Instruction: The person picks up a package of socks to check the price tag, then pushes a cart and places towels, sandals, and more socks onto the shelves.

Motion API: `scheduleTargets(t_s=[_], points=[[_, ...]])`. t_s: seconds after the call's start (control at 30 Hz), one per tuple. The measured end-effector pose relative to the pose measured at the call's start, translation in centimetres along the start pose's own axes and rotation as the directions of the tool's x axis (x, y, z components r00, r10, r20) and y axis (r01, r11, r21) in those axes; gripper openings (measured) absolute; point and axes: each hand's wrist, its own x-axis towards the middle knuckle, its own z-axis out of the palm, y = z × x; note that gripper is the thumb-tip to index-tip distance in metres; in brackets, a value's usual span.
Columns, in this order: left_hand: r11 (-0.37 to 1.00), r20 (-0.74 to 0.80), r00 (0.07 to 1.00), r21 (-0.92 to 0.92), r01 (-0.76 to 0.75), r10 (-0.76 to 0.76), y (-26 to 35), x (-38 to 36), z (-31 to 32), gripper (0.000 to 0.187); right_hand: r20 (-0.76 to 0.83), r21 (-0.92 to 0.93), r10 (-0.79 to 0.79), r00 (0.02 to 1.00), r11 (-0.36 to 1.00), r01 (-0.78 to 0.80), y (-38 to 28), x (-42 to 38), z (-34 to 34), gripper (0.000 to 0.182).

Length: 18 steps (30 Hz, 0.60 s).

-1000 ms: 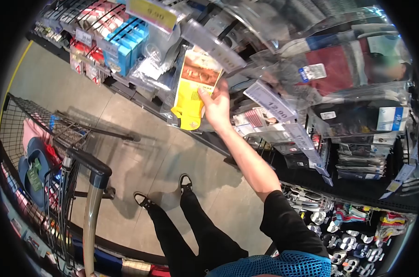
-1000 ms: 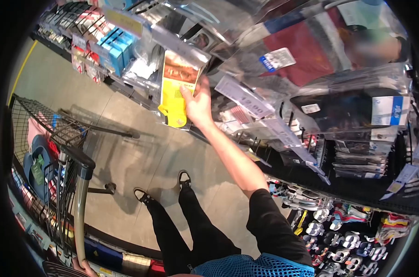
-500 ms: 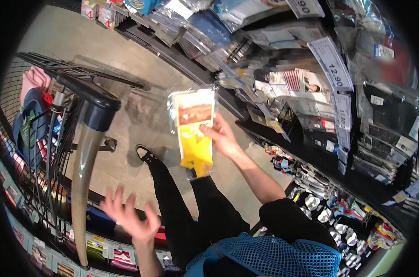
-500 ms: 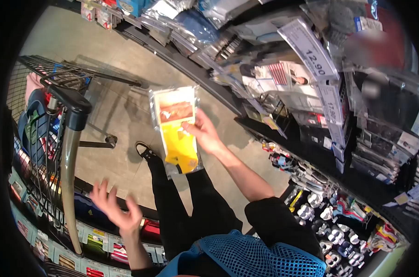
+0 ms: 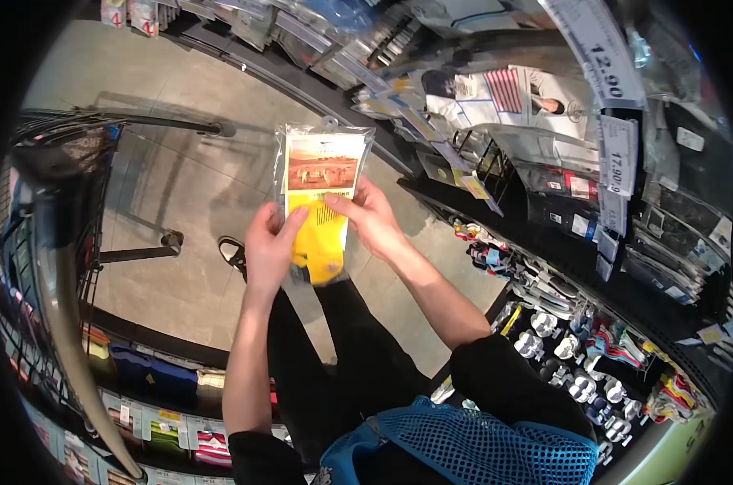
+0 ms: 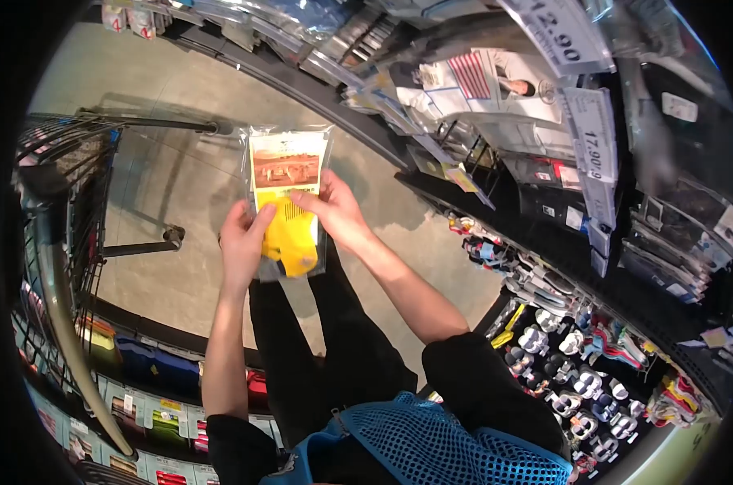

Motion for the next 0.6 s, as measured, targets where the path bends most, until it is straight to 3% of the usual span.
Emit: scheduleTargets(t_s=[0.1,0.13,0.2,0.27,0.3,0.33,0.4,0.47,0.53,0.6], points=[[0.957,0.095,0.995,0.292,-0.003,-0.026,-3.0,2.5,1.0,0.027,-0.095,0.064,-0.036,0.995,0.997,0.043,2.0,0.1,-2.2,0.041],[0.956,0.095,0.995,0.293,0.011,-0.040,-4.0,3.4,1.5,0.027,-0.153,0.109,-0.054,0.987,0.991,0.071,2.6,0.1,-3.0,0.041],[0.884,0.072,0.991,0.463,0.067,-0.113,-5.9,4.8,2.3,0.033,-0.181,0.180,0.025,0.983,0.984,0.008,3.9,0.1,-4.9,0.040],[0.927,0.077,0.991,0.368,0.072,-0.107,-8.2,6.0,3.2,0.037,-0.290,0.138,-0.080,0.954,0.982,0.125,5.4,0.8,-7.3,0.037],[0.757,0.071,0.982,0.627,-0.181,0.176,-9.1,6.3,3.4,0.040,-0.337,0.176,-0.065,0.939,0.976,0.131,5.8,1.0,-8.6,0.037],[0.451,0.148,0.887,0.817,-0.358,0.437,-9.3,6.6,3.9,0.044,-0.344,0.172,-0.060,0.937,0.977,0.125,6.5,1.5,-10.5,0.037],[0.477,0.180,0.909,0.804,-0.356,0.375,-8.0,8.0,5.3,0.049,-0.406,0.032,-0.160,0.900,0.981,0.189,7.9,2.6,-14.4,0.035],[0.656,0.194,0.934,0.669,-0.349,0.299,-7.0,10.0,8.0,0.053,-0.412,0.022,-0.178,0.894,0.979,0.205,7.5,3.2,-17.0,0.036],[0.912,0.238,0.955,0.324,-0.252,0.180,-5.2,11.4,11.5,0.061,-0.487,0.072,-0.120,0.865,0.982,0.177,7.3,4.2,-19.1,0.039],[0.994,0.279,0.955,0.000,-0.106,0.102,-5.2,12.8,14.5,0.072,-0.528,0.018,-0.145,0.837,0.983,0.181,7.5,5.7,-21.3,0.043]])
